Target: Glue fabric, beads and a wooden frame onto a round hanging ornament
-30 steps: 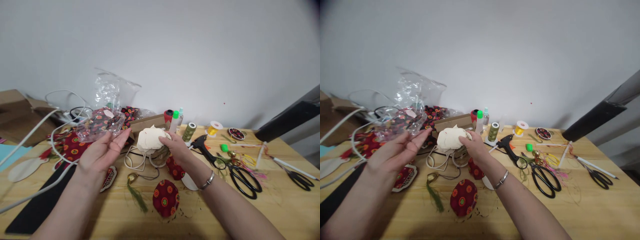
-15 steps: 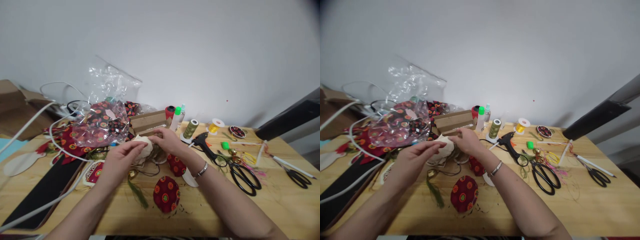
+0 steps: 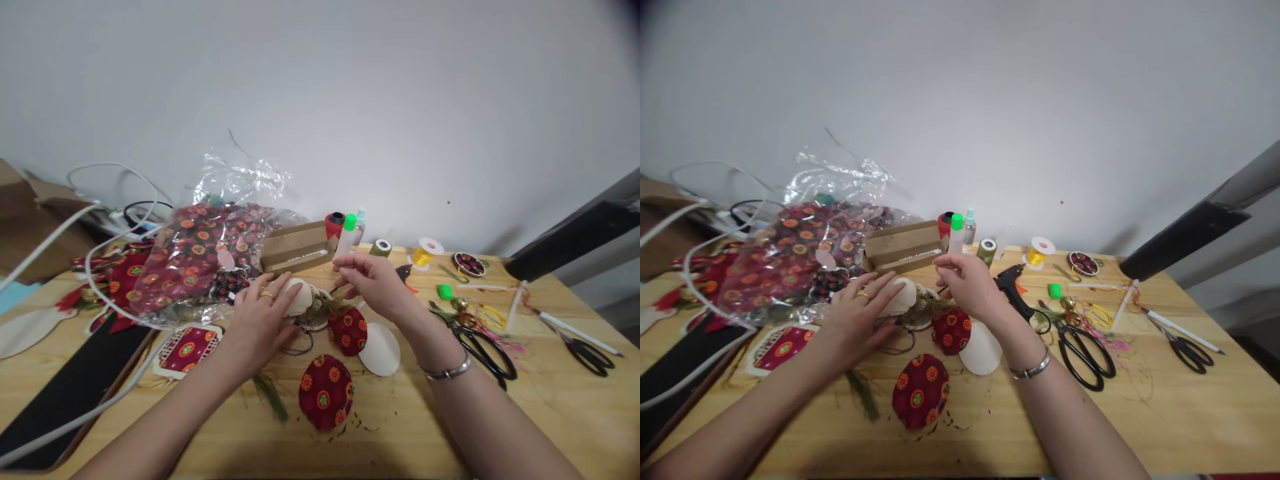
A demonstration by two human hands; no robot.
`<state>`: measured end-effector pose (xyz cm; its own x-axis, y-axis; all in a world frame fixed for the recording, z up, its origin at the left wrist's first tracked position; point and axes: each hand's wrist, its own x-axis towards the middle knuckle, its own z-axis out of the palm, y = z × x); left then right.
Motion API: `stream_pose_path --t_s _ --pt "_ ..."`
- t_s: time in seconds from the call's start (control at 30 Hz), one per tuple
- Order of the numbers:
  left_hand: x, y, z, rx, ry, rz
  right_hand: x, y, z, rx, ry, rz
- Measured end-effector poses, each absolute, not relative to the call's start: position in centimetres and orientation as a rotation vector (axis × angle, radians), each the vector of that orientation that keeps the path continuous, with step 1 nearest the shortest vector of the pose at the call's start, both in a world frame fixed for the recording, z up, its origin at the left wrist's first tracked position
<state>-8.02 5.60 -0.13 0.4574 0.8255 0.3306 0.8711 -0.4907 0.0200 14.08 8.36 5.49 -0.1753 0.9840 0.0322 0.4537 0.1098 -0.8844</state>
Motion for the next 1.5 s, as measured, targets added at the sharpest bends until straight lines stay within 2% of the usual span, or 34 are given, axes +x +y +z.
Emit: stream_pose_path --t_s 0.37,0.57,0.73,1.13,1.3,1.5 --pt "-8.0 8.2 1.5 -2.377 -1.794 -0.523 12.9 7.5 3.5 -1.544 -2.208 0.483" --pt "-8.7 7.8 0.5 -2.602 -1.569 -0.676 11.8 6.5 3.4 -1.435 -2.544 0.320" --pt "-8.8 7.6 -0.5 -2.631 -1.591 -0.625 11.3 6.1 2.7 -1.348 -2.665 0.250" --pt "-7.6 8.6 0.9 -2.583 -1.823 -0.597 15.8 6.9 6.3 -1.160 -2.397 0.650" --pt "-6.8 8.6 1.1 -2.570 -1.805 -0.595 17.2 6.5 6.7 -1.114 -1.814 1.018" --pt "-7.4 9.0 0.5 -2.644 -1.684 -0.678 18.2 5.8 6.8 -1.094 -1.327 1.204"
